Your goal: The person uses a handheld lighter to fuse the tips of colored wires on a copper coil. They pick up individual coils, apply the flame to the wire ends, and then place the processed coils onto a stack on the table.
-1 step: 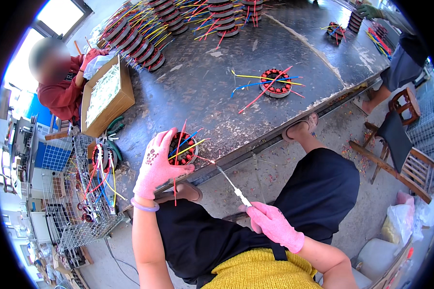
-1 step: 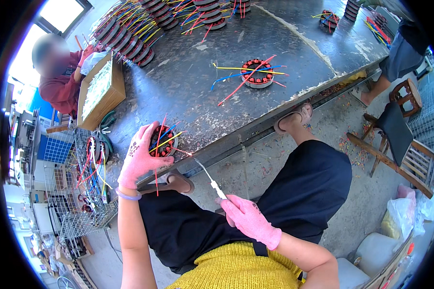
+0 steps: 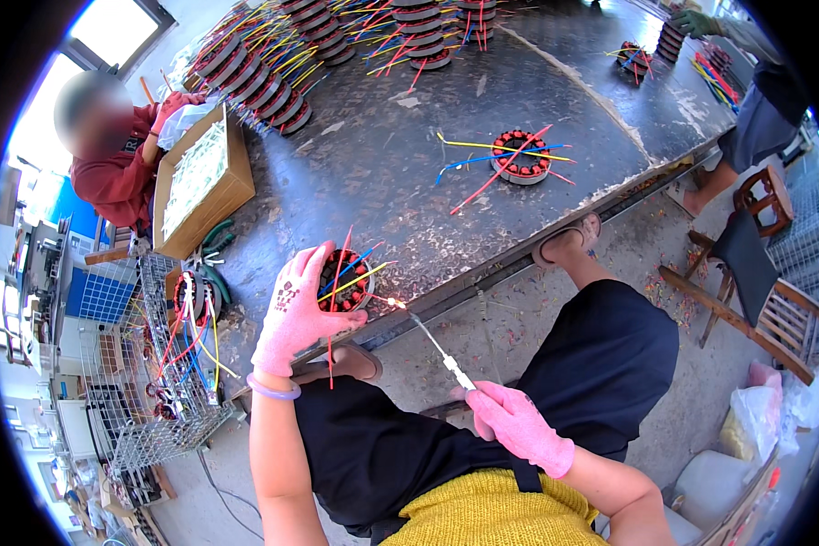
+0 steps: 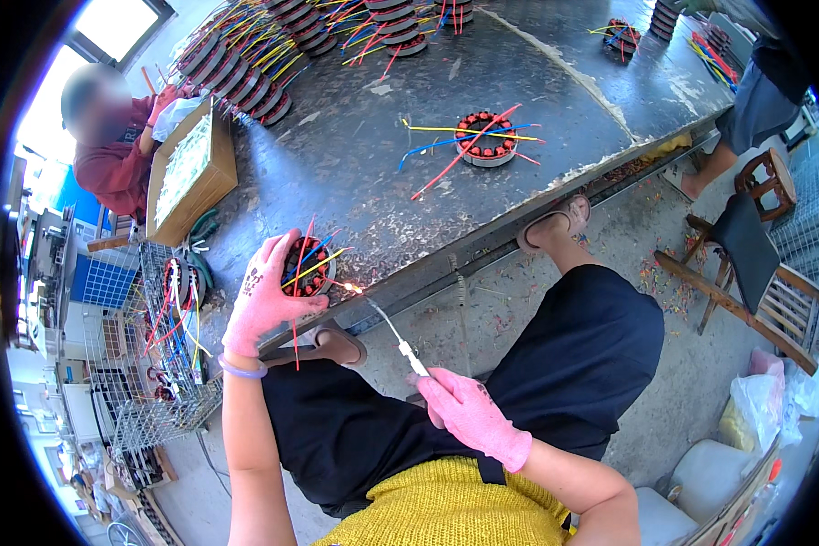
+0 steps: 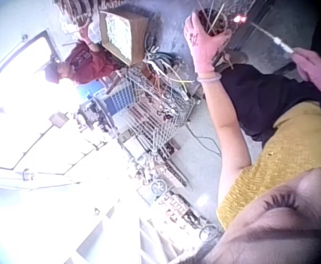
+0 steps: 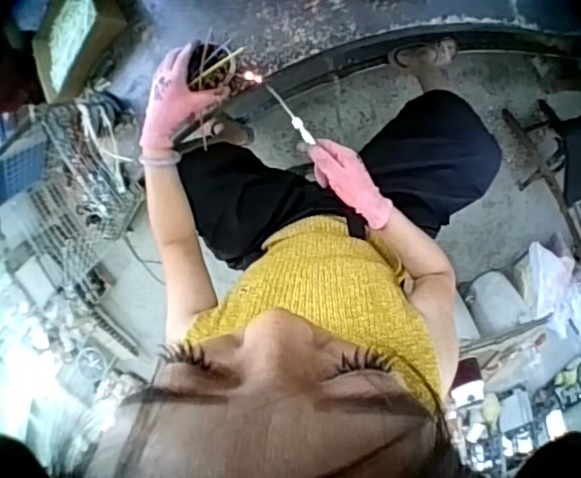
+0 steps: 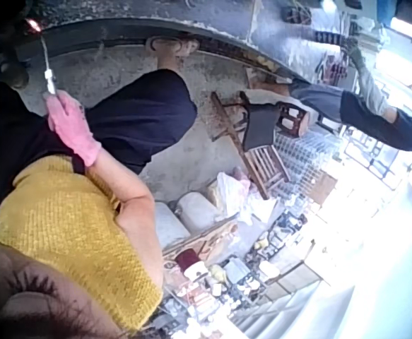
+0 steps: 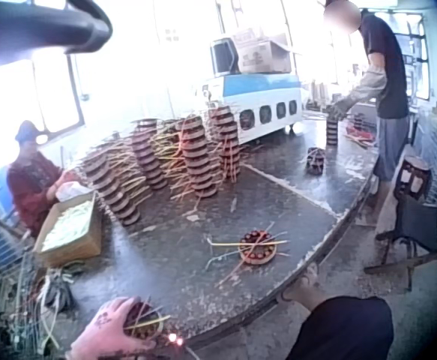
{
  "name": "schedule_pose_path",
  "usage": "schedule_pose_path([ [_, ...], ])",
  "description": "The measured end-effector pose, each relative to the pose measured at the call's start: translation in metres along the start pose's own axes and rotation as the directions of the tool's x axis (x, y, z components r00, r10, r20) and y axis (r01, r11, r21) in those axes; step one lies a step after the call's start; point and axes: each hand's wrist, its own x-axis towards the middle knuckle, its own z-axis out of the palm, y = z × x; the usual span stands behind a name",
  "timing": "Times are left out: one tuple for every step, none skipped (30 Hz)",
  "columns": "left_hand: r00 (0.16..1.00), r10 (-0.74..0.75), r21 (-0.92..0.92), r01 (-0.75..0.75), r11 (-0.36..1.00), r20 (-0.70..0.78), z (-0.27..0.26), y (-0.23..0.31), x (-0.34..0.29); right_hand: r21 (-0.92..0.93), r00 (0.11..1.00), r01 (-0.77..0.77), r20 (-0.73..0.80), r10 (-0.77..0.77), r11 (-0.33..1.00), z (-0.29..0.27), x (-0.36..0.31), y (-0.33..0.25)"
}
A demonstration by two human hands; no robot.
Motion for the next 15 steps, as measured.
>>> schedule_pose_path([
  [1.000, -0.001, 0.000, 0.001, 1.000, -0.001, 0.0003, -0.0001, 0.0000, 0.012, 1.000, 0.003, 0.000, -0.003, 1.000, -0.0004, 0.0005, 0.0018],
  [1.000, -0.003, 0.000, 0.003, 1.000, -0.002, 0.0005, 0.0000, 0.0001, 0.025, 1.000, 0.006, 0.000, -0.006, 1.000, -0.0005, 0.0008, 0.0026],
  [1.000, -0.005, -0.003, 0.005, 1.000, -0.001, 0.0006, 0.0002, 0.0001, 0.031, 1.000, 0.000, 0.003, 0.000, 1.000, -0.0006, 0.0005, 0.0026],
  [1.000, -0.008, -0.006, 0.008, 1.000, 0.000, 0.0005, 0.0004, 0.0002, 0.038, 1.000, -0.007, 0.007, 0.006, 0.999, -0.0002, 0.0002, 0.0010],
  [1.000, -0.010, -0.009, 0.010, 1.000, 0.001, 0.0005, 0.0004, 0.0002, 0.045, 1.000, -0.013, 0.011, 0.012, 0.999, 0.0001, 0.0000, 0.0000],
  [1.000, -0.010, -0.008, 0.010, 1.000, 0.001, 0.0007, 0.0003, 0.0001, 0.042, 1.000, -0.013, 0.010, 0.013, 0.999, 0.0002, 0.0001, -0.0001],
  [1.000, -0.011, -0.007, 0.011, 1.000, 0.001, 0.0006, 0.0000, 0.0000, 0.038, 1.000, -0.013, 0.009, 0.012, 0.999, 0.0003, 0.0002, -0.0003],
  [1.000, -0.011, -0.005, 0.011, 1.000, 0.000, 0.0005, -0.0003, -0.0001, 0.035, 1.000, -0.012, 0.008, 0.012, 0.999, 0.0005, 0.0003, -0.0004],
  [1.000, -0.006, -0.003, 0.006, 1.000, 0.000, 0.0009, -0.0008, -0.0001, 0.032, 1.000, -0.009, 0.005, 0.009, 0.999, 0.0001, 0.0005, 0.0000],
  [1.000, -0.001, 0.000, 0.001, 1.000, 0.001, 0.0016, -0.0016, 0.0003, 0.029, 1.000, -0.005, 0.002, 0.005, 1.000, -0.0009, 0.0008, 0.0009],
  [1.000, 0.005, 0.002, -0.005, 1.000, 0.001, 0.0019, -0.0020, 0.0005, 0.027, 1.000, -0.001, -0.001, 0.001, 1.000, -0.0013, 0.0011, 0.0013],
  [1.000, 0.005, 0.001, -0.005, 1.000, 0.000, 0.0019, -0.0021, 0.0005, 0.036, 1.000, -0.008, 0.002, 0.008, 0.999, -0.0008, 0.0009, 0.0008],
  [1.000, 0.005, -0.001, -0.005, 1.000, 0.000, 0.0019, -0.0020, 0.0002, 0.045, 1.000, -0.015, 0.005, 0.014, 0.999, 0.0002, 0.0005, -0.0005],
  [1.000, 0.005, -0.002, -0.005, 1.000, -0.001, 0.0019, -0.0019, 0.0000, 0.054, 1.000, -0.022, 0.008, 0.021, 0.998, 0.0008, 0.0002, -0.0015],
  [1.000, 0.004, -0.001, -0.004, 1.000, 0.000, 0.0019, -0.0020, 0.0000, 0.055, 1.000, -0.022, 0.010, 0.021, 0.998, 0.0010, 0.0001, -0.0019],
])
